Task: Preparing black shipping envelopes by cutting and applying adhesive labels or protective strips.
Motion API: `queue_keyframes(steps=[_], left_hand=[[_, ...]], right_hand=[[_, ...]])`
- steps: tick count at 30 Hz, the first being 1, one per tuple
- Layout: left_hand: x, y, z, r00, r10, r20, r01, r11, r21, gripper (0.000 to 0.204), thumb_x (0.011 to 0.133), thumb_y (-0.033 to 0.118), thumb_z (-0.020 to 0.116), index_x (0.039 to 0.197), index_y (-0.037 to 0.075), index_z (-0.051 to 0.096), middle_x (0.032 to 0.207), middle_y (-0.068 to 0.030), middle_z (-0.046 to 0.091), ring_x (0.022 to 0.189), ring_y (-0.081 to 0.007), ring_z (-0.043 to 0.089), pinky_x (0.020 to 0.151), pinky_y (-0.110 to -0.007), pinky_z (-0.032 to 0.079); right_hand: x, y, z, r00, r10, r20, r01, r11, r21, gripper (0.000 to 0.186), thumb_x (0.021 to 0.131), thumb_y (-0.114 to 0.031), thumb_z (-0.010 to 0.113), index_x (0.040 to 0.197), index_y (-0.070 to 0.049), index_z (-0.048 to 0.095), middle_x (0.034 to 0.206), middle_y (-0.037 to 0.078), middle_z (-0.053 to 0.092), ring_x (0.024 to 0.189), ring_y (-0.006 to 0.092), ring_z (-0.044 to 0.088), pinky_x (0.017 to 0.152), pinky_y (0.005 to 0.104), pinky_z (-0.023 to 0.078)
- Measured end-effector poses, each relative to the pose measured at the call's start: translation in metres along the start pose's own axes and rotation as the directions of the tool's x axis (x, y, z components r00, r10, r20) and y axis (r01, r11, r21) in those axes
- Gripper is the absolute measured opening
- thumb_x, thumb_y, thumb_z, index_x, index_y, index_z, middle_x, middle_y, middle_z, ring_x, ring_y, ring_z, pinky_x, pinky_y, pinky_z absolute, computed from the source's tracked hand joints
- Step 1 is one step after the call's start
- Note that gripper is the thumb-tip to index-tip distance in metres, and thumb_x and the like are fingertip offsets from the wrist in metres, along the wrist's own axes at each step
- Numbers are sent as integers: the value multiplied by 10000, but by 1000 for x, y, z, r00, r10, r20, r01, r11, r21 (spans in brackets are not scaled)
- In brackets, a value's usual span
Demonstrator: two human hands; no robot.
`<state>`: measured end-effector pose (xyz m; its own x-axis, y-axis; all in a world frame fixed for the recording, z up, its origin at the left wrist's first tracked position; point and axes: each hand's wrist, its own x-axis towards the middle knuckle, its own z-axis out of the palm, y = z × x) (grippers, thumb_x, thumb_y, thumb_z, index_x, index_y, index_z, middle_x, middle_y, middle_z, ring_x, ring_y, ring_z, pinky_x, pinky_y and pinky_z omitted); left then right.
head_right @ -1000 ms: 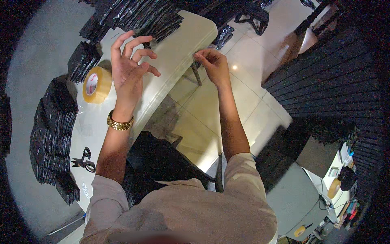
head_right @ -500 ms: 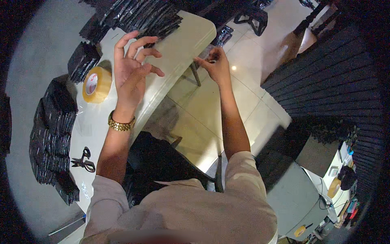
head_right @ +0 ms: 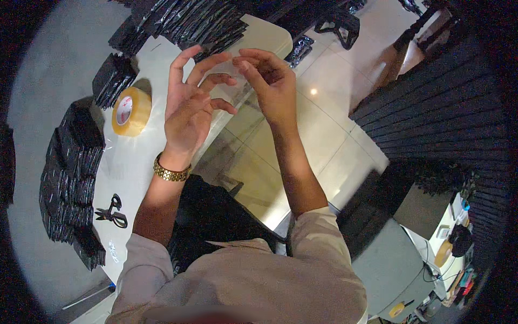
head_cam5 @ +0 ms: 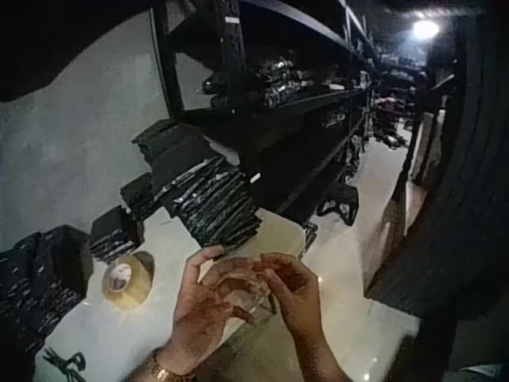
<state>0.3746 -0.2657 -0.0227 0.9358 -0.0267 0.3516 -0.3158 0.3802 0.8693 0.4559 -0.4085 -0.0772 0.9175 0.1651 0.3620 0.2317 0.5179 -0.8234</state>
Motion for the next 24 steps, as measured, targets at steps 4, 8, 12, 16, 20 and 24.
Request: queue_keyframes(steps=[4, 8, 12, 16, 20, 24], left_hand=[[-1, -2, -2, 1000, 22, 9, -22, 1000, 2, 792, 911, 179, 638, 1581, 108, 223, 1518, -287, 450, 1204, -329, 601, 795, -413, 655], [0, -3, -4, 999, 11, 30, -13, 997, 75, 784, 908, 140, 650, 1573, 101, 236, 1524, -273, 452, 1194, -310, 605, 793, -393, 664], [4, -1, -17, 985, 150, 87, -173, 818, 548, 746, 873, -55, 660, 1525, 88, 328, 1501, -202, 480, 1146, -243, 620, 733, -373, 670], [19, 20, -19, 974, 225, -23, -197, 896, 399, 653, 941, 30, 595, 1540, 67, 339, 1499, -236, 488, 1115, -266, 644, 710, -384, 680], [12, 16, -29, 982, 187, 15, -177, 900, 398, 663, 933, 19, 596, 1540, 56, 333, 1469, -248, 508, 1105, -267, 646, 714, -386, 681], [6, 6, -29, 991, 130, 7, -123, 915, 385, 666, 927, 8, 601, 1536, 43, 333, 1429, -259, 530, 1087, -261, 638, 713, -374, 679]], right_hand=[[0, 4, -1, 996, 88, -3, -88, 996, -16, 129, 957, -59, 751, 1065, 11, 742, 979, 61, 768, 918, 112, 701, 832, 255, 545], [-1, 5, -10, 997, 73, -11, -74, 996, -59, 100, 952, -60, 759, 1027, 5, 751, 960, 43, 759, 868, 89, 677, 787, 240, 527], [0, 5, -26, 999, 42, 6, -40, 989, -144, 93, 947, -64, 767, 1011, 3, 753, 926, 24, 747, 835, 78, 660, 772, 230, 518], [10, 12, -77, 999, 40, -26, -45, 980, -194, 83, 962, -60, 744, 1007, 9, 736, 941, 29, 728, 885, 102, 667, 842, 247, 519], [19, 46, -101, 996, 78, -41, -84, 983, -163, 97, 974, -78, 734, 1022, 7, 730, 949, 26, 721, 895, 109, 665, 876, 255, 519], [17, 70, -106, 993, 116, -36, -121, 977, -175, 142, 973, -110, 750, 1042, 14, 740, 961, 23, 735, 888, 98, 667, 845, 243, 524]])
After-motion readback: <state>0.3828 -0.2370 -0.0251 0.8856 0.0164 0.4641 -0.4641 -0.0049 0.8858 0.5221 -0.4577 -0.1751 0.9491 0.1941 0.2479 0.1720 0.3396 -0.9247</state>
